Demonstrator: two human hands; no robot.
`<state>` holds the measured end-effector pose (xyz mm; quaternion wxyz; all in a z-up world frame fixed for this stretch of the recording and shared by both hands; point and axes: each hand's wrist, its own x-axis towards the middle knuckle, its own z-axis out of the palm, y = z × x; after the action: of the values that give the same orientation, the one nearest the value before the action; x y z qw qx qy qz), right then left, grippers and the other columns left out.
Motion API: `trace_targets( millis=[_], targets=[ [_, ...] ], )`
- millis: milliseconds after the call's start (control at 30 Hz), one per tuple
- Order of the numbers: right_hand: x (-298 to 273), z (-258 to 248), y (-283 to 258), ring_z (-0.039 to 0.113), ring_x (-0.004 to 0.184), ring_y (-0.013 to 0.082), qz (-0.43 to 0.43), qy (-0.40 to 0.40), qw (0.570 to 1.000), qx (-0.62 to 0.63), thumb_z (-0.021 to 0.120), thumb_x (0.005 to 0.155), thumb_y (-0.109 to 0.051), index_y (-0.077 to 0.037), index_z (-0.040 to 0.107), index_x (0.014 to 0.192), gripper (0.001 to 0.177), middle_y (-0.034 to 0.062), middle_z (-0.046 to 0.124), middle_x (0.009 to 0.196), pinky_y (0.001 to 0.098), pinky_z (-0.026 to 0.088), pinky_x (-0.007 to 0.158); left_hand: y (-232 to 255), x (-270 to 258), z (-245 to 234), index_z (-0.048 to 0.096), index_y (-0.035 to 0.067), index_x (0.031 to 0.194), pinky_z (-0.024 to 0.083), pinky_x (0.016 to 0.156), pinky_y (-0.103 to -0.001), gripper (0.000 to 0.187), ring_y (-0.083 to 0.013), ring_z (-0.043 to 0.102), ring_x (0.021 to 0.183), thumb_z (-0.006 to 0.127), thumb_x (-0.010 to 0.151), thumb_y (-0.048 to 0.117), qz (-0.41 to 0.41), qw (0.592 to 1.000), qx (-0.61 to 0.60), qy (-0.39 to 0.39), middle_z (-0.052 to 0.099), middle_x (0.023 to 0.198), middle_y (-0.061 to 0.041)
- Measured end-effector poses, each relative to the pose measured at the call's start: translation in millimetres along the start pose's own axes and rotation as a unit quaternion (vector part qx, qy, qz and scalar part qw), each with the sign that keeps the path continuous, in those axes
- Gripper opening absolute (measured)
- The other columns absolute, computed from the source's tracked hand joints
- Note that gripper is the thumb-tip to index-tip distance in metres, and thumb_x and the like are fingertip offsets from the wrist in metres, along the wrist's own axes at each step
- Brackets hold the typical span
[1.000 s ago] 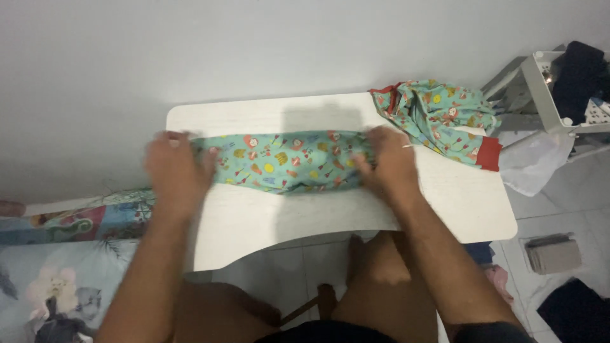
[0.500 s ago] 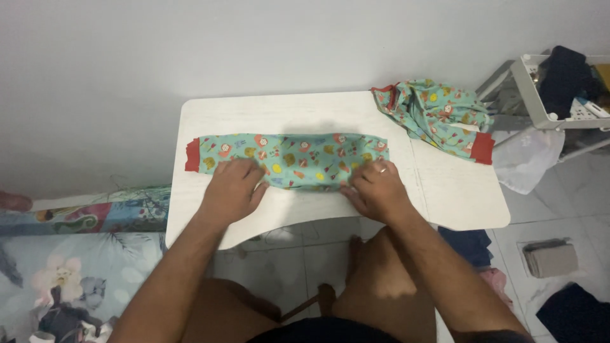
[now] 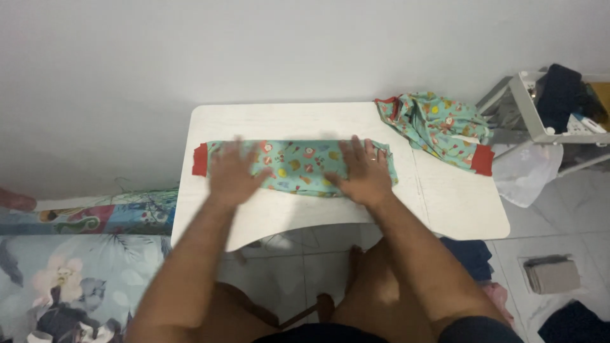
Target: The person folds a green cloth and a white baby cloth on a small white table, then picks up a light blue patterned pajama set from a bed. They fold the pants and shirt separately on the table, smoothing and aligning them into neat rectangles.
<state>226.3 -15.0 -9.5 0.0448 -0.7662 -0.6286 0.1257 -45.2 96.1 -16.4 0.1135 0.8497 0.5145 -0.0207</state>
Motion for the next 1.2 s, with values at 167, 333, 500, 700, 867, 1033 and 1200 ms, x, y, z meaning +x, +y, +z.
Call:
trace_targets(
  millis=[167,333,500,700,867,1033,1200],
  targets=[
    [6.6,4.2,4.7,0.018,0.157,0.0409,0.009,0.003,1.0,-0.01,0.041,0.088,-0.084,-0.02,0.027,0.164,0.1,0.0141,0.022,0.171,0.0611,0.016,0.125,-66.4,6.9,9.6,0.022,0.03,0.166,0.006,0.116,-0.077,0.074,-0.0485,0.001,0.156,0.026,0.102,0.067,-0.189,0.981,0.017,0.029,0.012,0.168,-0.031],
    [25.5,15.8,-10.5,0.024,0.156,0.0388,-0.002,0.018,0.995,-0.093,0.039,0.091,-0.082,-0.022,0.029,0.164,0.094,0.0156,0.027,0.169,0.0588,0.02,0.124,36.2,10.4,18.1,0.045,0.004,0.155,0.025,0.112,-0.071,0.079,-0.0488,0.035,0.148,0.066,0.093,0.048,0.023,0.974,-0.045,0.222,0.04,0.157,-0.031],
    [33.1,22.0,-1.7,0.028,0.155,0.039,-0.036,0.053,0.995,-0.074,0.043,0.092,-0.077,-0.023,0.031,0.163,0.089,0.0159,0.029,0.168,0.0599,0.021,0.123,65.0,1.6,24.4,0.038,0.022,0.159,0.015,0.123,-0.064,0.084,-0.0374,0.024,0.156,0.045,0.093,0.072,0.079,0.993,-0.053,0.064,0.03,0.167,-0.018],
    [33.4,34.4,15.1,0.036,0.151,0.039,-0.013,0.106,0.991,-0.081,0.051,0.087,-0.079,-0.006,0.038,0.158,0.103,0.0223,0.037,0.163,0.0541,0.03,0.123,2.4,-1.2,17.1,0.029,0.031,0.164,0.016,0.12,-0.067,0.082,-0.0402,0.02,0.157,0.032,0.096,0.079,-0.018,0.999,0.032,0.033,0.021,0.171,-0.017],
    [25.9,25.4,-41.1,0.035,0.147,0.0481,-0.151,0.187,0.971,0.008,0.048,0.1,-0.065,-0.014,0.036,0.161,0.081,0.0242,0.038,0.162,0.0671,0.034,0.112,1.1,9.3,42.8,0.049,0.014,0.154,0.036,0.106,-0.068,0.068,-0.0462,0.042,0.145,0.054,0.098,0.053,0.046,0.969,0.059,0.234,0.045,0.157,-0.025],
    [34.1,43.5,-50.7,0.035,0.151,0.035,-0.152,0.065,0.984,-0.061,0.033,0.093,-0.078,-0.03,0.037,0.158,0.081,0.0057,0.039,0.164,0.0689,0.024,0.118,25.0,-18.8,19.8,0.028,0.031,0.163,0.016,0.123,-0.063,0.069,-0.0362,0.017,0.158,0.036,0.101,0.061,0.007,1.0,0.006,0.03,0.02,0.171,-0.013],
    [16.1,27.8,-38.8,0.038,0.15,0.0356,-0.079,0.121,0.988,-0.057,0.04,0.089,-0.086,-0.022,0.042,0.157,0.093,0.0096,0.04,0.164,0.0684,0.028,0.117,3.4,-24.6,14.5,0.032,0.031,0.162,0.015,0.125,-0.059,0.078,-0.0383,0.018,0.157,0.034,0.097,0.075,-0.071,0.997,0.002,0.04,0.021,0.171,-0.014]
  ],
)
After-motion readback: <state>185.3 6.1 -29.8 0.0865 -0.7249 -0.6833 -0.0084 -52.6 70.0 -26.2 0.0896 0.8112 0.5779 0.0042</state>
